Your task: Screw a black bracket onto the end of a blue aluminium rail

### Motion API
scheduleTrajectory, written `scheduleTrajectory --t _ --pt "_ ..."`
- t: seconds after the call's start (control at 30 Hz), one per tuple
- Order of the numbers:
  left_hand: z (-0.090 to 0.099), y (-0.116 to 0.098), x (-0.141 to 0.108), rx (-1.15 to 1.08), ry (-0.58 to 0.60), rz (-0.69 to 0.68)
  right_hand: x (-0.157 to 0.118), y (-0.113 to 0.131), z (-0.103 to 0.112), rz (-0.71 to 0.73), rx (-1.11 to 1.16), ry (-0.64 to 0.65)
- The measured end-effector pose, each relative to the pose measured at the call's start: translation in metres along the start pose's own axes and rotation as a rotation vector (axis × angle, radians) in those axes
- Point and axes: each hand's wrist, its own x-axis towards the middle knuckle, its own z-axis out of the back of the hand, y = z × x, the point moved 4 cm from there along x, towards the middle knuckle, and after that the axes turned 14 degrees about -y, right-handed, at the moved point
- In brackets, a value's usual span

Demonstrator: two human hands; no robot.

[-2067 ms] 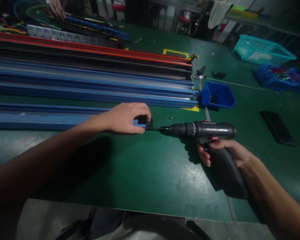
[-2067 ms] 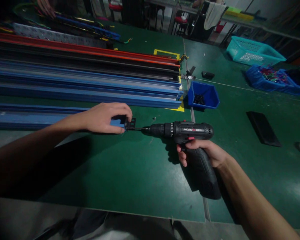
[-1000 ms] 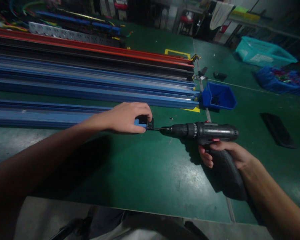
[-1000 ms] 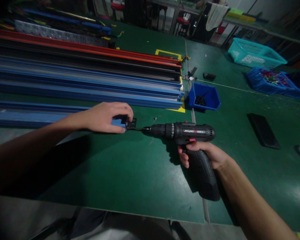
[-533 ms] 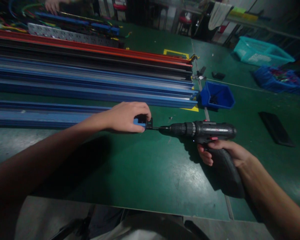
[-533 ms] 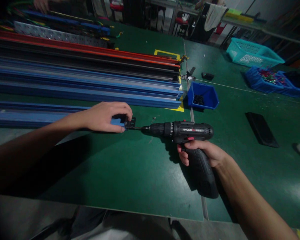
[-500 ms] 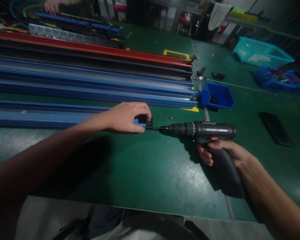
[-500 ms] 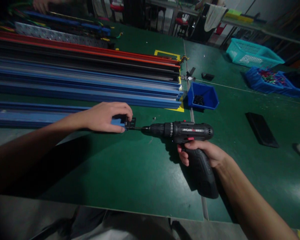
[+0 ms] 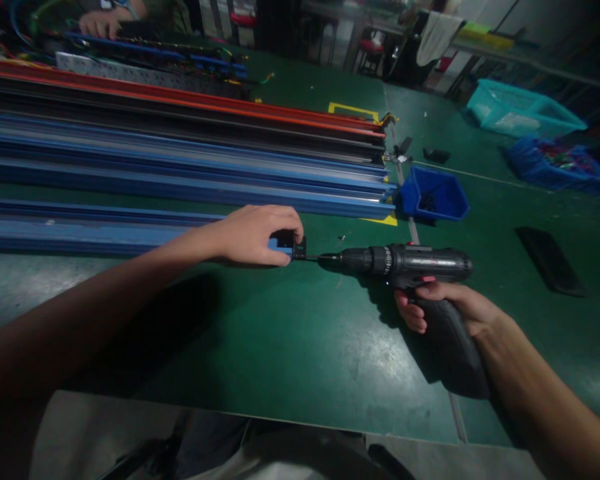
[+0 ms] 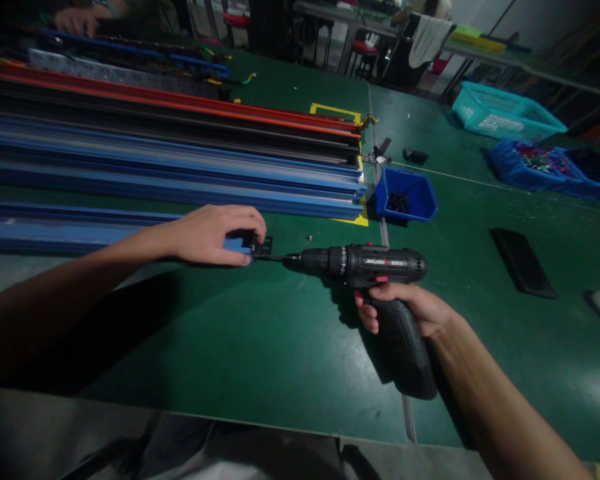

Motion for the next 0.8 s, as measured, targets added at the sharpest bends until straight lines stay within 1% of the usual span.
scheduleTrajectory --t 0.2,0.43,0.57,0.8 --pt "0.0003 -0.0002 -0.0006 -0.008 0.001 0.012 -0.0002 0.0005 -0.0022 0.009 0.001 0.021" --pt "0.0008 -0.0017 0.0002 -0.007 0.004 0.008 -0.0012 0.0003 -0.0028 0.007 0.031 -0.001" --pt "0.0001 -0.0014 0.0003 -0.004 0.001 0.004 -0.0015 0.0010 -0.0040 0.013 0.049 0.010" --pt "-0.0007 0.0001 -0.0006 0.001 -0.006 -0.004 0.0008 -0.0013 -0.0012 -0.026 0.052 0.036"
